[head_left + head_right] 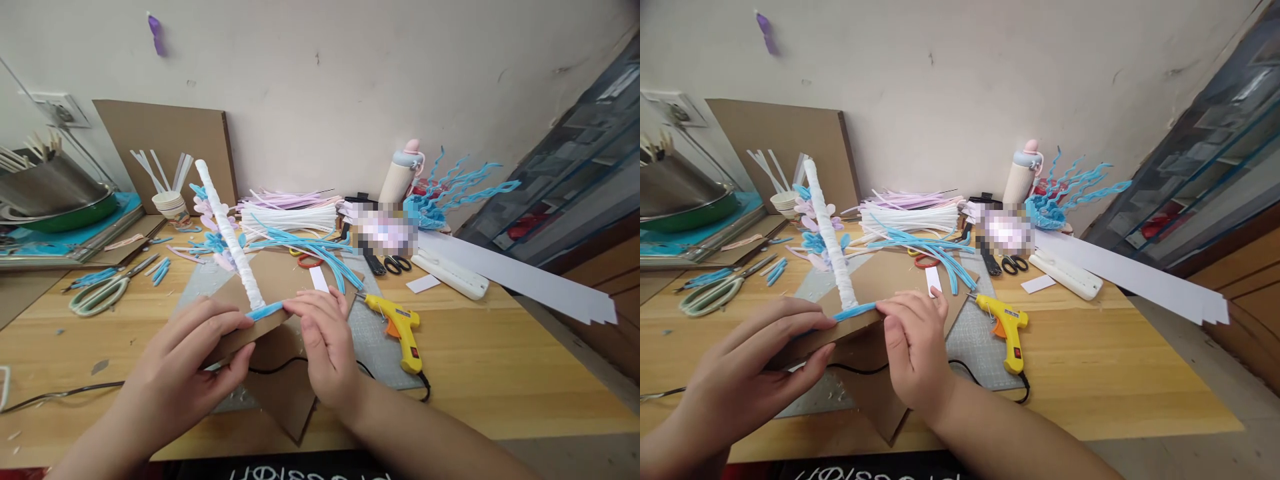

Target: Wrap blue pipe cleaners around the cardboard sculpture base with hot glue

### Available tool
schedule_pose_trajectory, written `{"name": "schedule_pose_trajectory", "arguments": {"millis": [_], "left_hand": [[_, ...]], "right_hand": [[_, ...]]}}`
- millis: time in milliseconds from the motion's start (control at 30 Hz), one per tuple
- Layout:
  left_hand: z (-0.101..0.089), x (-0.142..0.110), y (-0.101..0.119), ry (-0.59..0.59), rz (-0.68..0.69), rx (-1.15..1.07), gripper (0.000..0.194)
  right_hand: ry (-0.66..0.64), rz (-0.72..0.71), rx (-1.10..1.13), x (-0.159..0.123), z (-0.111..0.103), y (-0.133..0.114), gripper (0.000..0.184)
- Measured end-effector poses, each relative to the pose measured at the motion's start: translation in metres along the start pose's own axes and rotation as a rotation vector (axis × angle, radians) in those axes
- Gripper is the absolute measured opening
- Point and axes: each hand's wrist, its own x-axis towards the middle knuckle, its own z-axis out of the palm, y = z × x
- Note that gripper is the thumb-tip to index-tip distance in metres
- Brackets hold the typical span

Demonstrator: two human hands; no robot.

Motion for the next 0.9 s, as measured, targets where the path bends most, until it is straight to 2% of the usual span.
{"name": "schedule_pose_trajectory", "arguments": {"millis": [367,433,500,533,600,667,700,767,900], "left_hand": [[0.004,0.000,0.010,-0.015,0.038,-0.011,0.019],[0.004,-0.001,0.010,-0.013,0.037,-0.011,0.020],[0.004,-0.002,0.011,-0.008,0.040,-0.004,0.020],[0.003,-0.002,0.011,-0.005,0.041,0.001,0.020],[0.003,-0.001,0.011,-0.002,0.037,0.004,0.019],[0.002,0.000,0.011,0.000,0.032,0.002,0.019],[0.002,0.001,0.011,0.000,0.031,0.001,0.019],[0.001,0.002,0.011,0.006,0.033,0.008,0.018],[0.001,0.000,0.009,0.008,0.021,0.014,0.018]], "right_hand": [[-0.018,-0.369,-0.094,-0.001,-0.009,-0.010,0.032],[0.003,-0.386,-0.065,-0.002,-0.011,-0.009,0.034],[0.076,-0.236,0.007,-0.002,-0.008,-0.004,0.032],[0.124,-0.088,0.075,-0.001,-0.005,-0.001,0.029],[0.196,0.307,0.311,0.002,0.004,0.009,0.024],[0.199,0.655,0.556,0.005,0.015,0.020,0.025],[0.179,0.766,0.637,0.006,0.020,0.025,0.026],[0.150,0.858,0.701,0.007,0.027,0.031,0.027],[0.167,0.835,0.712,0.006,0.026,0.029,0.026]]}}
